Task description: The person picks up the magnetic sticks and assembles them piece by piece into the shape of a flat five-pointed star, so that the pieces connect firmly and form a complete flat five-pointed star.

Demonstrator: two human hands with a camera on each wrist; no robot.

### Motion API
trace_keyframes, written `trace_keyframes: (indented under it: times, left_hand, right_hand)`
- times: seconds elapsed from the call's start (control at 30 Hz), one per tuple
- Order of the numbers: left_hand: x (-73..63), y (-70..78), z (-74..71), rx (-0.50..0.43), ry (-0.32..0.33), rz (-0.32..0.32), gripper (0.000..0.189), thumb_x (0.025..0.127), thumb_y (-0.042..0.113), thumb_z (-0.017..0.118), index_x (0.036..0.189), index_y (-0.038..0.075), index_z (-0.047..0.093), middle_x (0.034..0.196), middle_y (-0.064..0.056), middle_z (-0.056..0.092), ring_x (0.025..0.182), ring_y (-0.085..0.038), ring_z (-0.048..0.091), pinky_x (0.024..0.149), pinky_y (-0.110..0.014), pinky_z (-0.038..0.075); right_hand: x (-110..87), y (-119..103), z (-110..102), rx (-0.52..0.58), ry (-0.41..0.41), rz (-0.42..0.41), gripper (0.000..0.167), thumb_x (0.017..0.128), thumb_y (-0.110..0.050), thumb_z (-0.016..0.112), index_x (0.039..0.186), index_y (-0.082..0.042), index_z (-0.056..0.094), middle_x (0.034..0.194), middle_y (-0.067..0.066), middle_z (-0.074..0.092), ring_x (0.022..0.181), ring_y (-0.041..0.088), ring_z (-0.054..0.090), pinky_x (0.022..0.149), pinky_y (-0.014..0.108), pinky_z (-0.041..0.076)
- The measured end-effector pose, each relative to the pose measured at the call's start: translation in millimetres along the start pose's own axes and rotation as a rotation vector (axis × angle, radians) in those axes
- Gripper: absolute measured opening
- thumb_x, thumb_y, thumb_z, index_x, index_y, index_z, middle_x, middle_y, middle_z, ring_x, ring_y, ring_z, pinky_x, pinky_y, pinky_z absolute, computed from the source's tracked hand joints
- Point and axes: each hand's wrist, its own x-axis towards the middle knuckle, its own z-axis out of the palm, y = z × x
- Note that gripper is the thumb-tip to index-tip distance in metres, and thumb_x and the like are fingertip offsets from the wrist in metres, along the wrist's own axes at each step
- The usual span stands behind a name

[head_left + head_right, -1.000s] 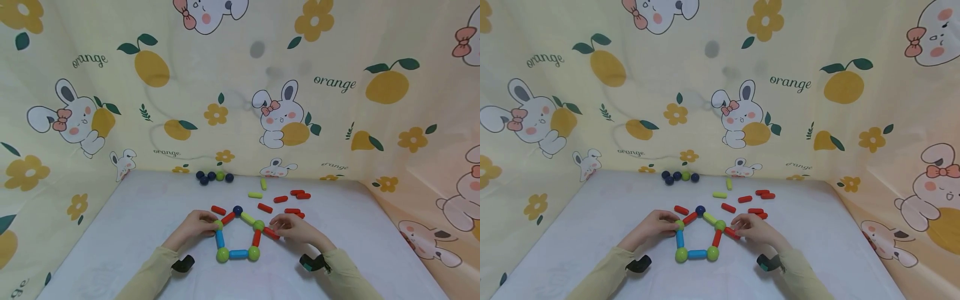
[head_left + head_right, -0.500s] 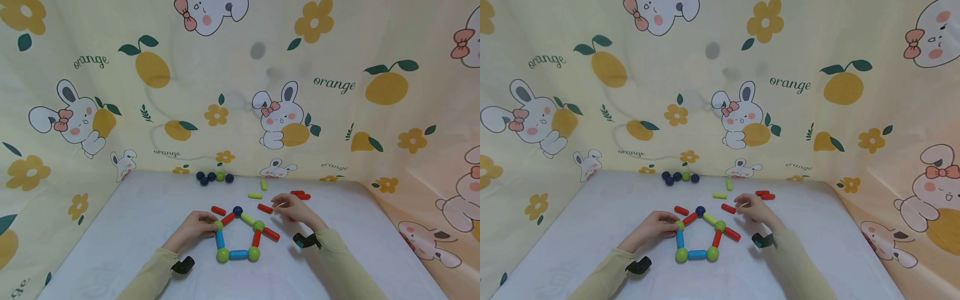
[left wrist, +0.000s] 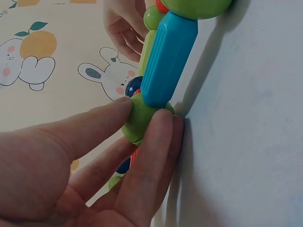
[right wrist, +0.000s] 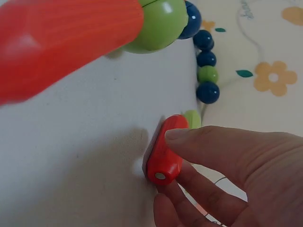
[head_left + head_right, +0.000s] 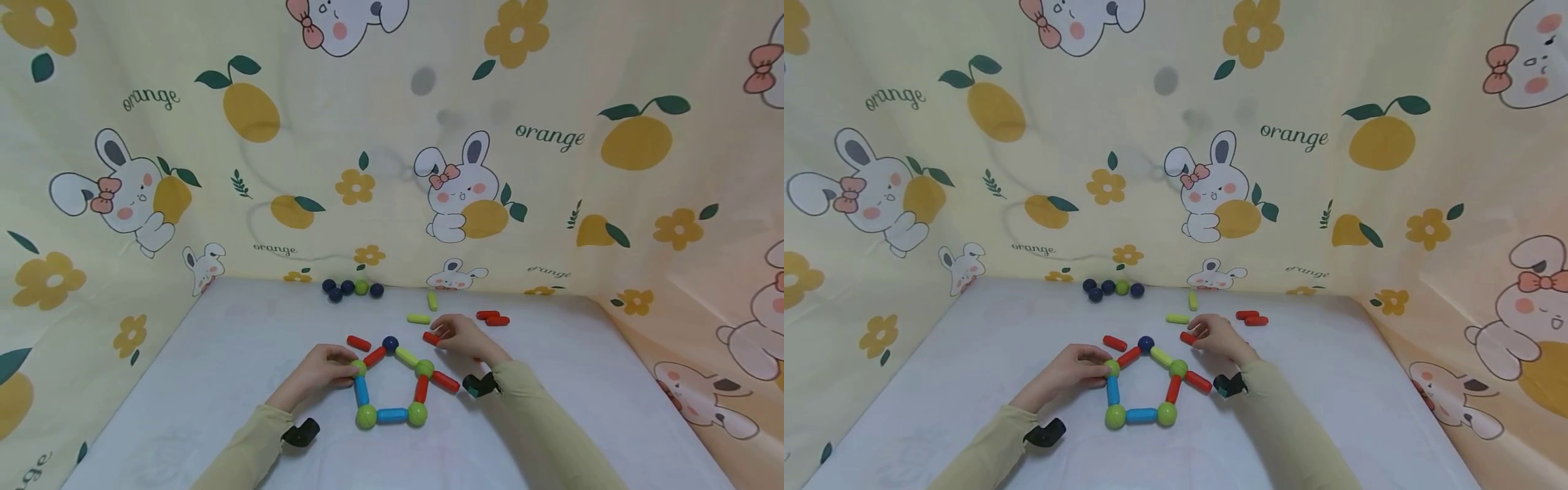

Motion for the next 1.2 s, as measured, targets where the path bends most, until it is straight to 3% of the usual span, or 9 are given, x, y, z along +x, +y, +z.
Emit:
trace_keyframes:
  times: [0.23, 0.47, 0.63, 0.87, 1.03, 1.2]
  left_hand:
    - [0.4, 0.2, 0.8, -0.004, -0.003, -0.007, 0.031, 0.084, 0.014, 0.074, 0.111, 0.002, 0.066, 0.096, -0.009, 0.065, 0.078, -0.018, 0.065, 0.072, -0.031, 0.056]
    - [1.6, -0.8, 1.0, -0.016, -0.015, -0.004, 0.032, 0.085, 0.014, 0.074, 0.113, 0.001, 0.066, 0.097, -0.009, 0.064, 0.079, -0.018, 0.065, 0.073, -0.031, 0.056]
    - [2.7, -3.1, -0.2, -0.022, -0.023, -0.001, 0.033, 0.084, 0.015, 0.074, 0.113, 0.002, 0.066, 0.098, -0.008, 0.064, 0.08, -0.018, 0.065, 0.073, -0.031, 0.056]
    - [3.5, -7.3, -3.2, -0.026, -0.024, -0.002, 0.035, 0.083, 0.017, 0.075, 0.114, 0.003, 0.065, 0.098, -0.009, 0.065, 0.081, -0.019, 0.065, 0.074, -0.031, 0.056]
    - [3.4, -6.7, -2.3, -0.039, -0.03, -0.008, 0.036, 0.083, 0.016, 0.075, 0.114, 0.002, 0.065, 0.099, -0.01, 0.064, 0.081, -0.019, 0.065, 0.075, -0.031, 0.056]
    - [2.8, -5.0, 0.5, -0.043, -0.02, -0.009, 0.035, 0.084, 0.014, 0.075, 0.114, 0.001, 0.065, 0.1, -0.01, 0.064, 0.081, -0.019, 0.065, 0.074, -0.032, 0.056]
  right_hand:
    - [3.9, -1.5, 0.0, -0.005, -0.018, 0.013, 0.029, 0.082, -0.005, 0.074, 0.108, -0.016, 0.068, 0.098, 0.0, 0.062, 0.094, 0.021, 0.056, 0.079, 0.034, 0.053]
    - [-3.1, -3.7, -5.2, -0.03, -0.017, 0.006, 0.028, 0.085, -0.007, 0.07, 0.113, -0.015, 0.067, 0.102, 0.001, 0.062, 0.096, 0.022, 0.055, 0.08, 0.035, 0.052]
    - [-26.5, -12.1, -16.4, -0.053, -0.007, -0.065, 0.027, 0.087, -0.009, 0.069, 0.112, -0.018, 0.067, 0.104, -0.002, 0.063, 0.097, 0.021, 0.057, 0.081, 0.036, 0.052]
    - [-71.2, -22.6, -23.0, -0.048, -0.136, -0.252, 0.025, 0.087, -0.008, 0.07, 0.111, -0.015, 0.067, 0.103, -0.002, 0.066, 0.09, 0.018, 0.06, 0.078, 0.03, 0.052]
    - [-95.0, -20.4, -12.0, -0.055, -0.222, -0.277, 0.027, 0.086, -0.005, 0.069, 0.112, -0.013, 0.067, 0.104, -0.005, 0.065, 0.09, 0.016, 0.059, 0.078, 0.03, 0.052]
    - [-110.0, -18.9, 1.7, -0.03, -0.28, -0.243, 0.028, 0.086, -0.002, 0.068, 0.112, -0.014, 0.068, 0.101, -0.009, 0.066, 0.088, 0.014, 0.059, 0.078, 0.03, 0.052]
